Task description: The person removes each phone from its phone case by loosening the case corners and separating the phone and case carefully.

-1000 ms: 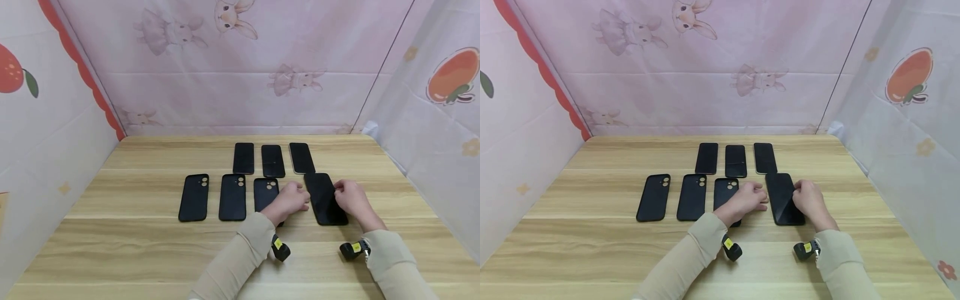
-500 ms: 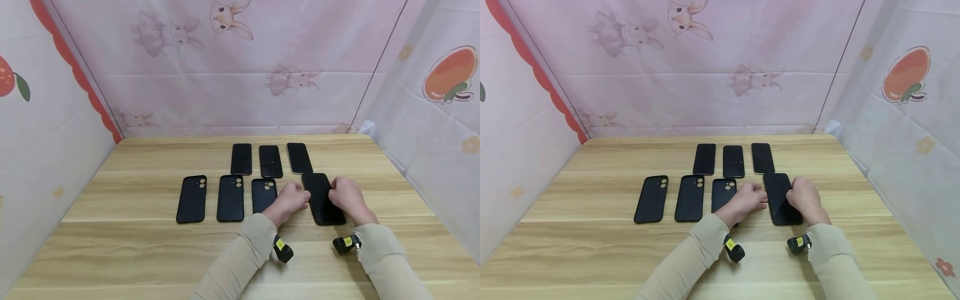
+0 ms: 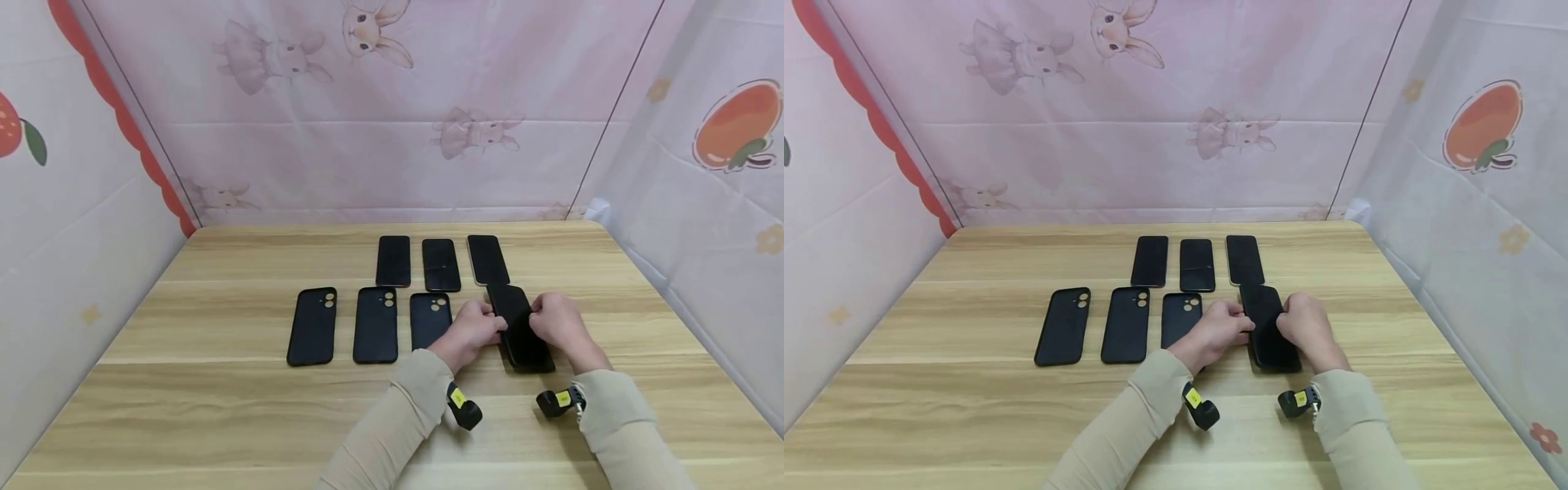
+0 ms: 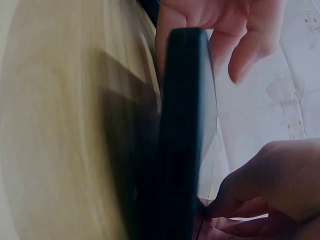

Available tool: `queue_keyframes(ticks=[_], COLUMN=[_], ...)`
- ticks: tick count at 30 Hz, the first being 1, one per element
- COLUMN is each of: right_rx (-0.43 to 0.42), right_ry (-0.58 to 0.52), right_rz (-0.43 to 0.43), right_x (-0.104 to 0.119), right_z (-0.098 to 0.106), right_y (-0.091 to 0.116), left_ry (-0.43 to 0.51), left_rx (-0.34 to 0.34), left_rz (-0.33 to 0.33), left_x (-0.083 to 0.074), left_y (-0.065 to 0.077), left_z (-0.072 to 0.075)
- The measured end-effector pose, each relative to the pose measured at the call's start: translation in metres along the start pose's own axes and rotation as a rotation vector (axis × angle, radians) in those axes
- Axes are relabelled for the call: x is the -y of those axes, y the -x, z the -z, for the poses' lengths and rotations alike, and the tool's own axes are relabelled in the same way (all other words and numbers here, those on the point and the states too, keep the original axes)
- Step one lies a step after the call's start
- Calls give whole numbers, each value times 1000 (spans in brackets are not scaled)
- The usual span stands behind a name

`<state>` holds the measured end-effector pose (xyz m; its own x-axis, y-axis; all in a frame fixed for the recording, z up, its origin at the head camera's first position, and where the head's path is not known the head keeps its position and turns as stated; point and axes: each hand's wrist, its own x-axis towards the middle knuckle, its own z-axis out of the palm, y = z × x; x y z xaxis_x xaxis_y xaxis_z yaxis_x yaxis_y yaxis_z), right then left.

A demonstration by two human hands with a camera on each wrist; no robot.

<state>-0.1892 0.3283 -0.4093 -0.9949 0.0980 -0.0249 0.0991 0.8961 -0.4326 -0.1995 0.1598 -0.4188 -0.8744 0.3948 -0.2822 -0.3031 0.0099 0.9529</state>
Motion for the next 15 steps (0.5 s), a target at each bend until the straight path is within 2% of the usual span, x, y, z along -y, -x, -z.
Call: queue_keyframes(ticks=[6, 10, 15], right_rx=[-17, -4, 26], right_ry=[-26, -49, -126], right_rz=[44, 56, 36], right_x=[10, 15, 19], right_z=[-3, -5, -7], right_y=[1, 1, 5], left_ry=[89, 70, 13], left_rx=[67, 37, -11], left_rz=[48, 65, 43], left_x=[1, 2, 4], left_y=[-2, 0, 4], left_z=[3, 4, 10])
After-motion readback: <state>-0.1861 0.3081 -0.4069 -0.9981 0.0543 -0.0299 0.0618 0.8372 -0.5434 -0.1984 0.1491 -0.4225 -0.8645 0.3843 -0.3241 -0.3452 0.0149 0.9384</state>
